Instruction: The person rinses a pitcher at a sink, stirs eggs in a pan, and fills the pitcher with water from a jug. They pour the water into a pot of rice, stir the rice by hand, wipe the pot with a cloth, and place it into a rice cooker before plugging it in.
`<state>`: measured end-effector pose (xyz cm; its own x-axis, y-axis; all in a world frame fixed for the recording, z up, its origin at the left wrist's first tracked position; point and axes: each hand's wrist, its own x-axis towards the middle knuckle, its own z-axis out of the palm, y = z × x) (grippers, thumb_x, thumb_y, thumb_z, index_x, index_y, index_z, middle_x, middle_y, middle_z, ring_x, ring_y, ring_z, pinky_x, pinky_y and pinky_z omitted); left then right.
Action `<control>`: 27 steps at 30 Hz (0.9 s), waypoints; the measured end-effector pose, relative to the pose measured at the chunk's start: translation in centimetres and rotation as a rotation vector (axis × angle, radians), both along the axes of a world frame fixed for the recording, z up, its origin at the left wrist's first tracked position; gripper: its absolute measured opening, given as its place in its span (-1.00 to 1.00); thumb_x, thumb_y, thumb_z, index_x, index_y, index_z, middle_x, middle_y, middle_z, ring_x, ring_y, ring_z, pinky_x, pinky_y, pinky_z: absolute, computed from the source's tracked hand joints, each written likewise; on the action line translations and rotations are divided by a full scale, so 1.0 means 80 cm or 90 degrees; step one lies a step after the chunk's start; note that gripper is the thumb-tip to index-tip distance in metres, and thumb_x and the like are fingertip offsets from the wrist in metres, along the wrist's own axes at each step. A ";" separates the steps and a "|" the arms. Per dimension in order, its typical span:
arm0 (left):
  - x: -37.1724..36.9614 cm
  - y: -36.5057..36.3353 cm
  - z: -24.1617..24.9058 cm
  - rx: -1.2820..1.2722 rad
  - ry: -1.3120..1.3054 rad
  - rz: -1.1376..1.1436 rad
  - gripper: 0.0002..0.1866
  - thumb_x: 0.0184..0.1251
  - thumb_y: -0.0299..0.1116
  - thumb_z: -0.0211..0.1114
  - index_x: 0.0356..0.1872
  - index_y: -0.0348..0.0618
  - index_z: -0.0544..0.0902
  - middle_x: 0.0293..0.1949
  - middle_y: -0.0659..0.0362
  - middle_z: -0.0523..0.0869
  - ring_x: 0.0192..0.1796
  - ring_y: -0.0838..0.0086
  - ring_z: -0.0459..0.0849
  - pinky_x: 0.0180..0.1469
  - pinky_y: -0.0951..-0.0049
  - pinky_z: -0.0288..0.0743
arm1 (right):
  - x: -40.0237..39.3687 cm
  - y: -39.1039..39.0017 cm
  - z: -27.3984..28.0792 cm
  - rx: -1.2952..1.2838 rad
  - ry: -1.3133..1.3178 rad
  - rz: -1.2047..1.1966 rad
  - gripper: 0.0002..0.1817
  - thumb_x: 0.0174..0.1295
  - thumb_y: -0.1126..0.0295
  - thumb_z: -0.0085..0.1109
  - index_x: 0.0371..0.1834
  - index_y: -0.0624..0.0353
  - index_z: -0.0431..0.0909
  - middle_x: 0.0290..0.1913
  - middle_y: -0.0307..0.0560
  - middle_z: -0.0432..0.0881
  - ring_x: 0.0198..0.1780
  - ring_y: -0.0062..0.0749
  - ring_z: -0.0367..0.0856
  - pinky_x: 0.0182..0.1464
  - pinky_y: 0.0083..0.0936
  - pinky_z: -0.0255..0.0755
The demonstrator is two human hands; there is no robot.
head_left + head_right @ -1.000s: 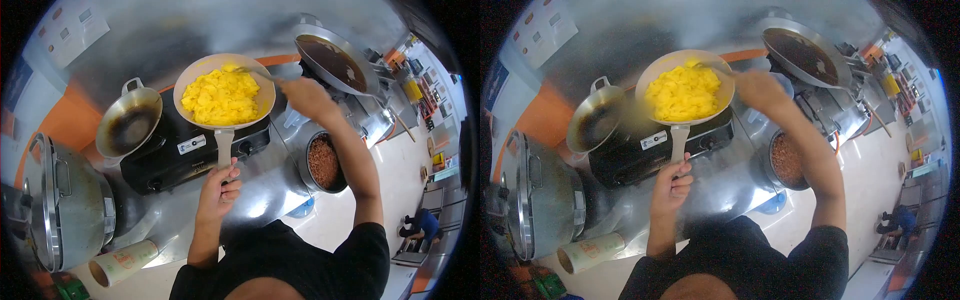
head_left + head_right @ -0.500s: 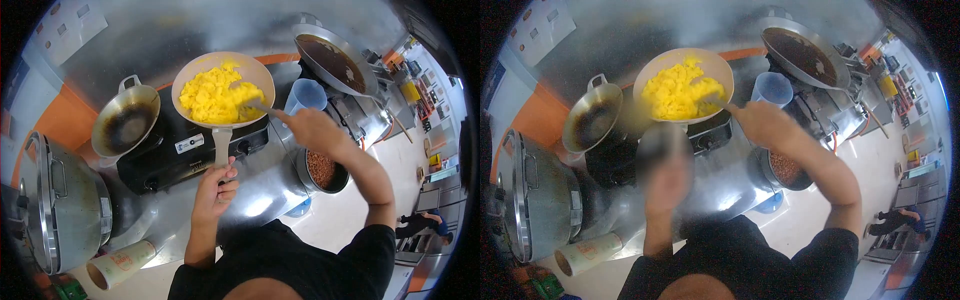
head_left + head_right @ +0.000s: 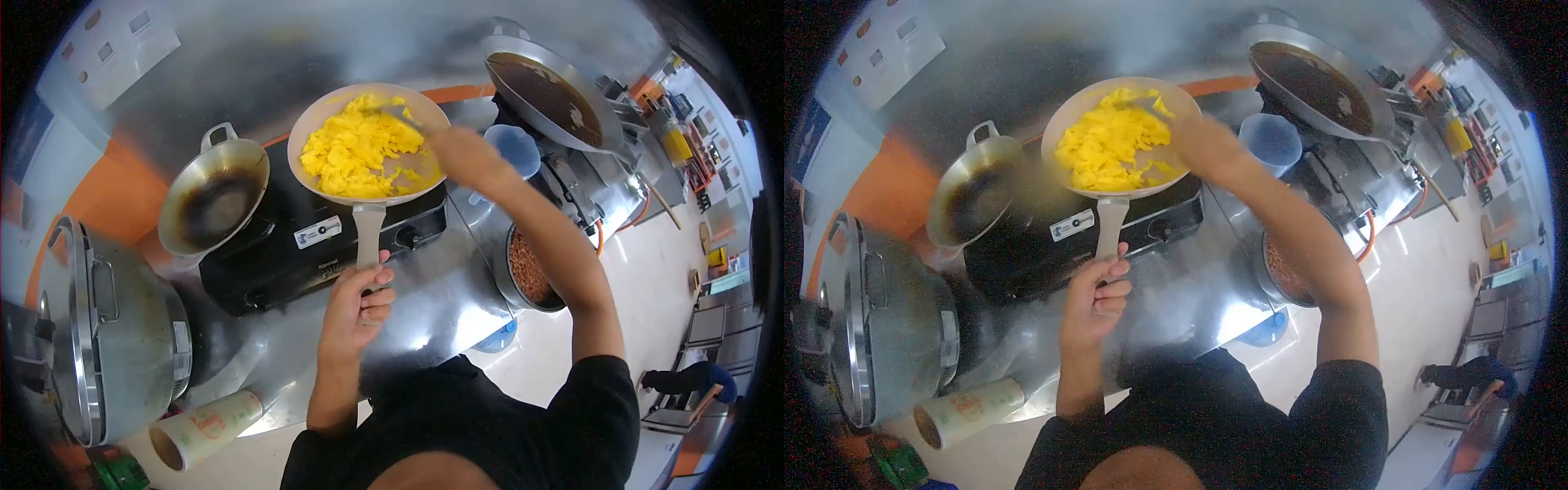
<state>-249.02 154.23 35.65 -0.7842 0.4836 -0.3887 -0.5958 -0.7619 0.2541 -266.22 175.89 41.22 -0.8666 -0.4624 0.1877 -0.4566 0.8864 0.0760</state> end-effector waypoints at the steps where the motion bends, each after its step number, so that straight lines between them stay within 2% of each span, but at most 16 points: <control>1: -0.001 0.000 0.000 0.007 0.005 0.005 -0.78 0.34 -0.48 0.05 -0.02 -0.16 0.50 -0.41 0.29 0.40 -0.64 0.78 0.14 -0.71 0.78 0.00 | 0.006 -0.001 -0.017 -0.043 0.019 0.024 -0.71 0.16 0.50 -0.04 -0.06 0.09 0.56 -0.34 0.09 0.63 -0.31 0.06 0.62 -0.22 -0.10 0.49; 4: -0.001 0.001 -0.001 0.021 0.013 0.015 -0.75 0.37 -0.47 0.02 0.02 -0.19 0.49 -0.41 0.30 0.40 -0.64 0.78 0.15 -0.73 0.79 0.03 | 0.036 0.006 0.012 0.040 -0.014 0.028 -0.65 0.15 0.52 -0.04 0.02 0.06 0.54 -0.35 0.05 0.64 -0.34 0.02 0.64 -0.25 -0.13 0.50; 8: -0.002 -0.004 -0.007 0.060 0.021 -0.003 -0.72 0.38 -0.47 -0.02 0.06 -0.24 0.48 -0.42 0.30 0.40 -0.64 0.77 0.16 -0.74 0.81 0.07 | 0.086 0.033 0.119 0.074 -0.038 0.027 -0.59 0.13 0.52 -0.01 0.09 0.03 0.52 -0.37 -0.01 0.64 -0.29 -0.06 0.64 -0.25 -0.18 0.50; 11: -0.001 -0.007 -0.014 0.110 0.002 -0.009 -0.72 0.40 -0.45 -0.04 0.08 -0.20 0.47 -0.42 0.29 0.41 -0.64 0.73 0.15 -0.72 0.76 0.03 | 0.125 0.052 0.151 0.150 -0.084 0.038 -0.54 0.07 0.47 0.08 0.11 -0.09 0.53 -0.44 -0.06 0.63 -0.30 -0.12 0.65 -0.29 -0.24 0.50; 12: -0.002 -0.006 -0.015 0.149 -0.001 -0.019 -0.69 0.42 -0.45 -0.07 0.11 -0.21 0.45 -0.40 0.29 0.41 -0.64 0.73 0.15 -0.73 0.75 0.03 | 0.138 0.047 0.146 0.197 -0.046 0.038 -0.57 0.05 0.45 0.10 0.05 -0.09 0.56 -0.45 -0.02 0.63 -0.38 -0.09 0.66 -0.34 -0.26 0.52; 13: -0.002 -0.008 -0.017 0.185 -0.007 -0.033 -0.67 0.43 -0.44 -0.11 0.15 -0.22 0.43 -0.38 0.28 0.42 -0.65 0.72 0.15 -0.74 0.73 0.04 | 0.134 0.044 0.116 0.188 -0.067 0.042 -0.69 0.05 0.42 0.11 -0.09 0.00 0.60 -0.45 0.02 0.63 -0.38 -0.07 0.66 -0.35 -0.22 0.53; 14: -0.002 -0.012 -0.020 0.196 -0.016 -0.050 -0.66 0.44 -0.44 -0.14 0.16 -0.23 0.41 -0.36 0.28 0.41 -0.64 0.71 0.16 -0.73 0.71 0.06 | 0.126 0.043 0.081 0.023 -0.043 0.104 -0.78 0.05 0.39 0.11 -0.22 0.08 0.61 -0.44 0.06 0.63 -0.37 -0.07 0.66 -0.39 -0.20 0.53; 15: -0.003 -0.013 -0.023 0.205 -0.026 -0.063 -0.65 0.45 -0.43 -0.16 0.18 -0.24 0.39 -0.34 0.27 0.40 -0.63 0.70 0.18 -0.72 0.70 0.09 | 0.116 0.037 0.048 -0.109 0.035 0.129 -0.80 0.06 0.39 0.09 -0.25 0.12 0.61 -0.43 0.05 0.64 -0.35 -0.08 0.68 -0.40 -0.22 0.54; 17: -0.003 -0.011 -0.023 0.211 0.040 -0.081 -0.62 0.47 -0.41 -0.21 0.23 -0.30 0.32 -0.31 0.23 0.38 -0.60 0.66 0.19 -0.68 0.64 0.12 | 0.089 0.018 0.011 -0.103 -0.022 0.105 -0.77 0.07 0.42 0.07 -0.19 0.03 0.63 -0.35 0.03 0.67 -0.34 -0.12 0.69 -0.40 -0.26 0.57; 18: -0.002 -0.009 -0.015 0.218 0.020 -0.072 -0.61 0.48 -0.40 -0.22 0.24 -0.33 0.29 -0.31 0.22 0.37 -0.59 0.64 0.19 -0.66 0.62 0.13 | 0.082 0.015 0.020 -0.107 -0.086 0.073 -0.72 0.06 0.39 0.11 -0.12 -0.03 0.63 -0.27 -0.05 0.69 -0.27 -0.14 0.69 -0.33 -0.26 0.57; 20: -0.006 -0.007 -0.010 0.224 0.000 -0.063 -0.60 0.48 -0.40 -0.23 0.24 -0.39 0.24 -0.36 0.20 0.34 -0.61 0.60 0.15 -0.65 0.56 0.12 | 0.044 0.008 0.020 -0.091 0.002 0.097 -0.72 0.07 0.32 0.14 -0.12 -0.03 0.66 -0.23 -0.13 0.70 -0.18 -0.17 0.68 -0.22 -0.24 0.55; 22: -0.006 -0.006 -0.013 0.246 0.012 -0.073 -0.60 0.48 -0.43 -0.22 0.25 -0.42 0.20 -0.32 0.15 0.36 -0.61 0.60 0.15 -0.64 0.57 0.12 | 0.048 -0.010 0.096 -0.038 -0.107 -0.010 -0.73 0.05 0.26 0.18 -0.17 -0.02 0.69 -0.19 -0.15 0.70 -0.10 -0.21 0.65 -0.14 -0.23 0.52; 23: -0.007 -0.009 -0.017 0.265 0.022 -0.053 -0.60 0.47 -0.45 -0.21 0.25 -0.44 0.16 -0.28 0.11 0.37 -0.60 0.61 0.16 -0.63 0.58 0.12 | 0.024 -0.020 0.102 -0.023 -0.051 0.087 -0.71 0.04 0.23 0.20 -0.20 0.06 0.69 -0.19 0.01 0.68 -0.11 -0.11 0.64 -0.14 -0.11 0.49; 24: -0.010 -0.011 -0.019 0.219 0.054 -0.048 -0.59 0.48 -0.45 -0.22 0.27 -0.44 0.13 -0.28 0.10 0.37 -0.61 0.60 0.14 -0.64 0.55 0.12 | 0.033 -0.034 0.143 0.089 -0.054 0.166 -0.72 0.07 0.25 0.18 -0.20 0.13 0.68 -0.19 0.08 0.67 -0.10 -0.07 0.63 -0.11 -0.13 0.50; 25: -0.015 -0.015 -0.028 0.221 0.049 -0.081 -0.59 0.48 -0.45 -0.22 0.27 -0.44 0.13 -0.28 0.10 0.37 -0.61 0.60 0.14 -0.64 0.55 0.12 | 0.033 -0.057 0.168 0.120 -0.066 0.222 -0.73 0.08 0.24 0.18 -0.21 0.12 0.68 -0.20 0.07 0.67 -0.11 -0.08 0.63 -0.12 -0.15 0.50; 27: -0.024 -0.017 -0.035 0.171 0.073 -0.049 -0.59 0.48 -0.45 -0.21 0.27 -0.46 0.12 -0.29 0.09 0.37 -0.61 0.61 0.14 -0.65 0.54 0.14 | 0.033 -0.106 0.184 0.148 -0.069 0.290 -0.74 0.09 0.23 0.18 -0.22 0.11 0.69 -0.20 0.04 0.67 -0.12 -0.12 0.63 -0.14 -0.17 0.51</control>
